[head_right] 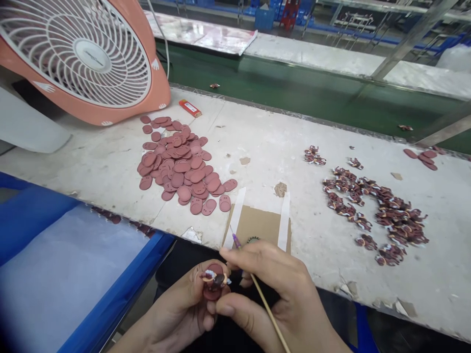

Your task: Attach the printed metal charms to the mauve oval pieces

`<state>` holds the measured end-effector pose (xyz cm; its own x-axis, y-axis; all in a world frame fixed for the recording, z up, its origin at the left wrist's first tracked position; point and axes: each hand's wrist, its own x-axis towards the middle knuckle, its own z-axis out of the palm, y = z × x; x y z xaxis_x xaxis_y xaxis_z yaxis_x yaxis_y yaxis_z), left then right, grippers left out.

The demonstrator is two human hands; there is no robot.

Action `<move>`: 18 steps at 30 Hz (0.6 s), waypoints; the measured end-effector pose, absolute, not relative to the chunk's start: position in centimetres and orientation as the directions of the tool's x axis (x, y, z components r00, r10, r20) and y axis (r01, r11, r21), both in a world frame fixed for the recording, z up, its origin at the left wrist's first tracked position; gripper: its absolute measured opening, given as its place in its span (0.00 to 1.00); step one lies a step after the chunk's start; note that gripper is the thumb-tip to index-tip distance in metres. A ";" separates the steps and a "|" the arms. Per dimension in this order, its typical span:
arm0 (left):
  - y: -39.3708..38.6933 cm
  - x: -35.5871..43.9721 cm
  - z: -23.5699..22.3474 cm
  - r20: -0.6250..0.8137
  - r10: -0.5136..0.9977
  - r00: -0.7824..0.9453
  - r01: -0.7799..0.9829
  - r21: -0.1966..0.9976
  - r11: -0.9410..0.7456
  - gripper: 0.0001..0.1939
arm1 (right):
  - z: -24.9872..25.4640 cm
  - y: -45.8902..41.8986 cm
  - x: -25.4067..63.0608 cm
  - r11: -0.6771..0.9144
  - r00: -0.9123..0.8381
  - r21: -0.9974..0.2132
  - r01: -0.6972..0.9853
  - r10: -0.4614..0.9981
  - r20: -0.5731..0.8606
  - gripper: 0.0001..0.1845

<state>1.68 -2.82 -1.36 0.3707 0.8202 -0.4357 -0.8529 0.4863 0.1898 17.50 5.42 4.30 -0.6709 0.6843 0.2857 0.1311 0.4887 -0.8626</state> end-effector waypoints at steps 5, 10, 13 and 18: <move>-2.8 1.6 -1.6 -0.441 0.827 0.348 -0.836 0.253 0.487 0.19 | 3.7 5.6 18.0 0.553 -0.699 -0.821 0.143 0.643 0.312 0.08; -3.3 0.9 -0.6 -0.457 0.884 -0.104 -0.740 0.629 0.238 0.17 | 2.8 5.1 18.1 0.745 -0.681 -0.615 0.258 0.592 0.431 0.10; -3.8 0.6 0.3 -0.356 0.865 -0.355 -0.613 0.787 0.072 0.17 | 2.0 4.6 17.5 0.818 -0.632 -0.480 0.315 0.559 0.537 0.12; -3.9 0.2 1.3 -0.326 0.832 -0.449 -0.499 0.864 0.070 0.15 | 1.2 4.1 14.8 0.919 -0.628 -0.292 0.265 0.394 0.671 0.12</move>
<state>0.24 -3.88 1.32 -0.4487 0.8320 -0.3263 -0.4985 0.0700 0.8640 14.83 4.05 1.20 -0.6282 0.3945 0.6706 0.2655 0.9189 -0.2918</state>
